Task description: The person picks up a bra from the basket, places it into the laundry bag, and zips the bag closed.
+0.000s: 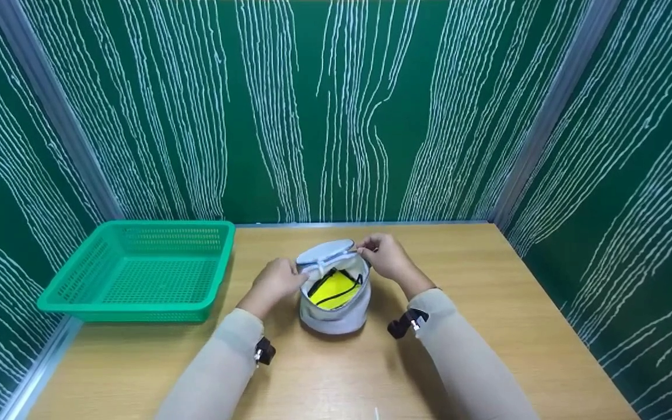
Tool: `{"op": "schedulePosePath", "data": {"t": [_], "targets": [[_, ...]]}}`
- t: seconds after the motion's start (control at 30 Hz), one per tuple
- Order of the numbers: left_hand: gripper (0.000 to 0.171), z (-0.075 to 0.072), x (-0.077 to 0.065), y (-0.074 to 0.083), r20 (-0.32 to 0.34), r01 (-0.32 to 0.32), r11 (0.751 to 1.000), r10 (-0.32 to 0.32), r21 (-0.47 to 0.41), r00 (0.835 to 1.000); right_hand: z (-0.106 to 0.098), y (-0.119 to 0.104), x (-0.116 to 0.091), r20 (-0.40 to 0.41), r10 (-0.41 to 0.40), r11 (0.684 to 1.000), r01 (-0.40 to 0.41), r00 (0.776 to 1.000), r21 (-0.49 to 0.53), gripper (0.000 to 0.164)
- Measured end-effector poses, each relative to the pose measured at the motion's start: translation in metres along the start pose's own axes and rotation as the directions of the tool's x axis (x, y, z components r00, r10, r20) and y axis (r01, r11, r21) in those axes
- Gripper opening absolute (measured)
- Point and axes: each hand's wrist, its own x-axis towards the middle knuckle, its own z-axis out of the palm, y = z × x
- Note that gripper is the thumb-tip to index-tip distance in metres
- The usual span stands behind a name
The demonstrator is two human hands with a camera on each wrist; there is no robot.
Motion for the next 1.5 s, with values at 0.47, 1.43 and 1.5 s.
{"op": "schedulePosePath", "data": {"t": [0.47, 1.43, 1.5], "targets": [[0.034, -0.017, -0.001, 0.015, -0.111, -0.123, 0.874, 0.080, -0.469, 0.991, -0.009, 0.002, -0.002, -0.071, -0.092, 0.993, 0.096, 0.993, 0.061, 0.011], [0.028, -0.004, 0.008, -0.016, -0.099, -0.145, 0.917, 0.116, -0.373, 0.988, 0.026, 0.025, 0.023, 0.082, 0.214, 0.923, -0.229, 0.973, 0.310, 0.063], [0.027, -0.004, 0.009, -0.017, -0.096, -0.133, 0.919, 0.104, -0.372, 0.990, 0.032, 0.025, 0.024, 0.099, 0.223, 0.912, -0.244, 0.970, 0.329, 0.063]]}}
